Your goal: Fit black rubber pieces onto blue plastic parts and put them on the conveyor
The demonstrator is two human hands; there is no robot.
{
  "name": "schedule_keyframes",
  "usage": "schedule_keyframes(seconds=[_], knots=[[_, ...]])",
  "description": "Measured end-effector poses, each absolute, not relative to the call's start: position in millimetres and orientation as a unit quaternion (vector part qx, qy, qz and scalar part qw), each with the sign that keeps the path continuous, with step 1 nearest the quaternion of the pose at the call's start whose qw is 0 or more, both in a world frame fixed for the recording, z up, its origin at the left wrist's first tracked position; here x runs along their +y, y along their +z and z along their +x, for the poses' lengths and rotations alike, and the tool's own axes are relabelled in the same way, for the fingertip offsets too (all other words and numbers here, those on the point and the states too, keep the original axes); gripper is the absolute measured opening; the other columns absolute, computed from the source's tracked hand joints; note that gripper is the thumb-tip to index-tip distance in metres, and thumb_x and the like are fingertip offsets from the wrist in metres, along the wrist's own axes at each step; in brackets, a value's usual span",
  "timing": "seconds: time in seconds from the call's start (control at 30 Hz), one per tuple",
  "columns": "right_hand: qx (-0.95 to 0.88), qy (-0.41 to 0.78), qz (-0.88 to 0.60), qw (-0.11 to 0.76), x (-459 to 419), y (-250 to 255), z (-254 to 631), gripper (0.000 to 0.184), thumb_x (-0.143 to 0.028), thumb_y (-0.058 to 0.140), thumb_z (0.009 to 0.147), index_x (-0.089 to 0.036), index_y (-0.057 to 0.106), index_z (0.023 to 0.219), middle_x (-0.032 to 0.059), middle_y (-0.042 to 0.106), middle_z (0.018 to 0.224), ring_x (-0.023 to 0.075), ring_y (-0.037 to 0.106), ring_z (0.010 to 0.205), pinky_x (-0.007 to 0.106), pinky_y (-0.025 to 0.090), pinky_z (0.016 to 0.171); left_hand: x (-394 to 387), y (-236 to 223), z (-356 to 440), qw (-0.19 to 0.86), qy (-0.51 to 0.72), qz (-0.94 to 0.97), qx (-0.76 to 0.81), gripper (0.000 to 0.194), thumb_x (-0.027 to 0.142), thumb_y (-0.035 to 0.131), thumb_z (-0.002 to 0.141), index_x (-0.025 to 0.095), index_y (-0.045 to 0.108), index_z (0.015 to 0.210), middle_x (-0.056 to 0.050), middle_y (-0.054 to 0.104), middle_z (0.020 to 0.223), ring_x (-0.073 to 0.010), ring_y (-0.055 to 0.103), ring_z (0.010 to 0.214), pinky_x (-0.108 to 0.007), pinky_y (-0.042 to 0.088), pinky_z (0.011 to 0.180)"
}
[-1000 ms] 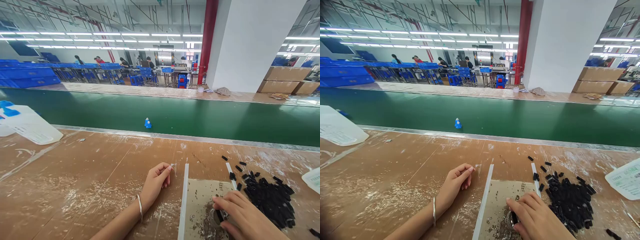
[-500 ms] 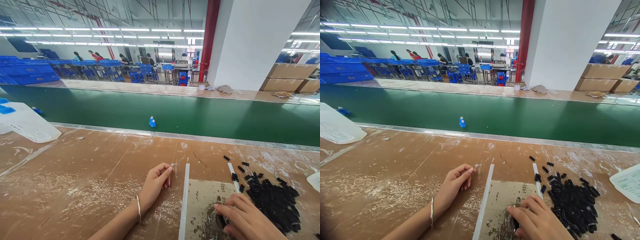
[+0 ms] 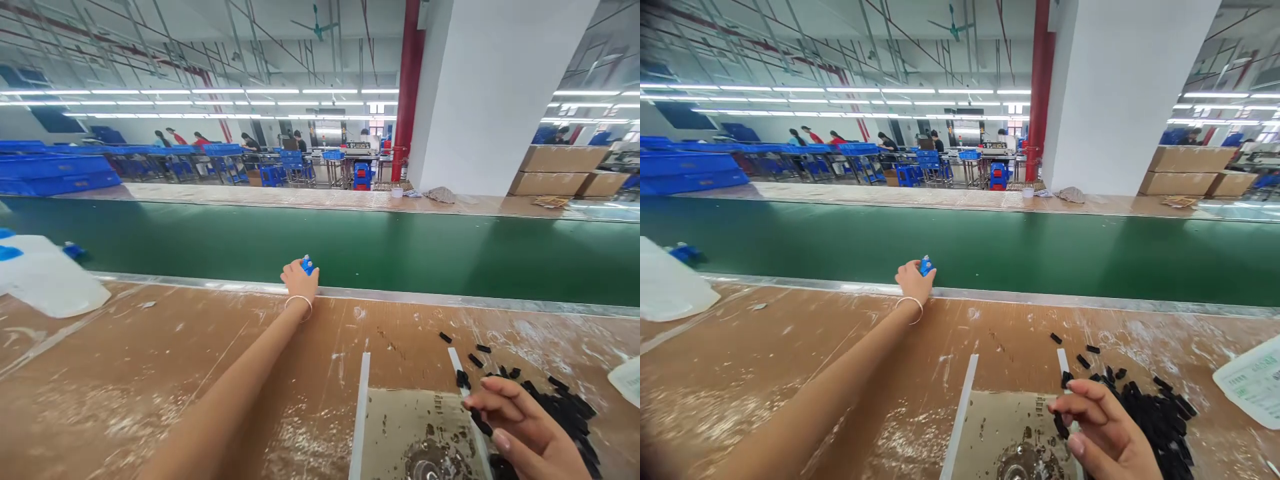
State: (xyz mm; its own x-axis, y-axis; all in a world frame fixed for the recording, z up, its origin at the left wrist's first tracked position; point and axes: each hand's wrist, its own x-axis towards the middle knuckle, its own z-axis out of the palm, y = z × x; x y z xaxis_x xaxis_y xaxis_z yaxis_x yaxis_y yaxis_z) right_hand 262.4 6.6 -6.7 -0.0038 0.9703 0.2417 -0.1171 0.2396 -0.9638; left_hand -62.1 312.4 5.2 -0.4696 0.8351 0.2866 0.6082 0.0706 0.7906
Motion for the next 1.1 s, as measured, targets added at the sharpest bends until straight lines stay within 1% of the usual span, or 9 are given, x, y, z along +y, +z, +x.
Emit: schedule_keyframes(seconds=[0.2, 0.33, 0.4, 0.43, 0.53, 0.6, 0.73, 0.87, 1.1], knots=[[-0.353, 0.561, -0.365, 0.654, 16, 0, 246, 0.035, -0.039, 0.080, 0.078, -0.031, 0.068, 0.109, 0.0064, 0.074, 0.102, 0.0204, 0.070, 0.094, 0.030, 0.056, 0.082, 335, -5, -61, 0.078, 0.403, 0.534, 0.739, 0.018, 0.018, 0.057, 0.080, 0.011, 0.061, 0.096, -0.021, 0.052, 0.113, -0.0362, 0.042, 0.120, -0.051, 0.029, 0.105], [-0.279, 0.570, -0.344, 0.692, 17, 2, 239, 0.039, -0.037, 0.086, 0.071, -0.029, 0.070, 0.106, 0.0039, 0.074, 0.099, 0.0149, 0.069, 0.092, 0.021, 0.053, 0.081, 340, -9, -62, 0.046, 0.380, 0.557, 0.737, 0.018, 0.021, 0.058, 0.081, 0.013, 0.062, 0.096, -0.023, 0.039, 0.135, -0.0407, 0.031, 0.131, -0.055, 0.029, 0.105], [-0.259, 0.573, -0.350, 0.694, 18, 5, 238, 0.040, -0.036, 0.088, 0.068, -0.027, 0.071, 0.104, 0.0041, 0.075, 0.096, 0.0140, 0.069, 0.090, 0.019, 0.052, 0.078, 345, -9, -60, 0.042, 0.366, 0.592, 0.717, 0.017, 0.022, 0.057, 0.081, 0.016, 0.063, 0.096, -0.019, 0.032, 0.144, -0.0400, 0.025, 0.136, -0.055, 0.029, 0.106], [-0.246, 0.574, -0.358, 0.694, 18, 7, 237, 0.041, -0.036, 0.090, 0.066, -0.026, 0.072, 0.101, 0.0048, 0.075, 0.094, 0.0146, 0.069, 0.089, 0.019, 0.052, 0.077, 348, -8, -60, 0.046, 0.355, 0.615, 0.702, 0.017, 0.023, 0.057, 0.081, 0.017, 0.063, 0.096, -0.017, 0.034, 0.145, -0.0381, 0.026, 0.137, -0.052, 0.030, 0.107], [-0.200, 0.578, -0.373, 0.698, 21, 11, 237, 0.043, -0.033, 0.094, 0.059, -0.023, 0.074, 0.095, 0.0068, 0.074, 0.089, 0.0156, 0.069, 0.083, 0.020, 0.053, 0.070, 359, -6, -61, 0.073, 0.314, 0.687, 0.651, 0.015, 0.025, 0.057, 0.079, 0.021, 0.063, 0.093, -0.010, 0.054, 0.128, -0.0305, 0.045, 0.124, -0.042, 0.040, 0.101], [-0.184, 0.582, -0.363, 0.704, 22, 13, 237, 0.045, -0.032, 0.096, 0.056, -0.022, 0.074, 0.095, 0.0074, 0.074, 0.088, 0.0141, 0.068, 0.077, 0.019, 0.052, 0.067, 365, -5, -61, 0.080, 0.293, 0.711, 0.634, 0.015, 0.025, 0.055, 0.079, 0.021, 0.062, 0.092, -0.009, 0.061, 0.114, -0.0295, 0.052, 0.114, -0.041, 0.043, 0.095], [-0.175, 0.592, -0.344, 0.707, 21, 14, 236, 0.046, -0.031, 0.097, 0.055, -0.021, 0.074, 0.094, 0.0068, 0.074, 0.086, 0.0116, 0.066, 0.072, 0.018, 0.052, 0.065, 361, -6, -58, 0.069, 0.277, 0.718, 0.634, 0.017, 0.028, 0.048, 0.080, 0.018, 0.059, 0.089, -0.014, 0.062, 0.105, -0.0346, 0.053, 0.107, -0.049, 0.044, 0.089], [-0.176, 0.609, -0.326, 0.701, 17, 18, 233, 0.047, -0.030, 0.097, 0.055, -0.020, 0.074, 0.094, 0.0067, 0.075, 0.087, 0.0109, 0.066, 0.071, 0.017, 0.052, 0.065, 324, -6, -54, 0.074, 0.273, 0.763, 0.581, 0.016, 0.031, 0.047, 0.080, 0.018, 0.056, 0.085, -0.013, 0.064, 0.096, -0.0306, 0.054, 0.099, -0.046, 0.043, 0.094], [-0.201, 0.619, -0.324, 0.686, 8, 24, 227, 0.044, -0.031, 0.095, 0.059, -0.020, 0.074, 0.095, 0.0064, 0.074, 0.089, 0.0100, 0.064, 0.069, 0.018, 0.053, 0.068, 226, -10, -62, 0.092, 0.282, 0.810, 0.505, 0.019, 0.036, 0.044, 0.083, 0.020, 0.054, 0.084, -0.010, 0.063, 0.092, -0.0271, 0.055, 0.093, -0.043, 0.045, 0.089]])
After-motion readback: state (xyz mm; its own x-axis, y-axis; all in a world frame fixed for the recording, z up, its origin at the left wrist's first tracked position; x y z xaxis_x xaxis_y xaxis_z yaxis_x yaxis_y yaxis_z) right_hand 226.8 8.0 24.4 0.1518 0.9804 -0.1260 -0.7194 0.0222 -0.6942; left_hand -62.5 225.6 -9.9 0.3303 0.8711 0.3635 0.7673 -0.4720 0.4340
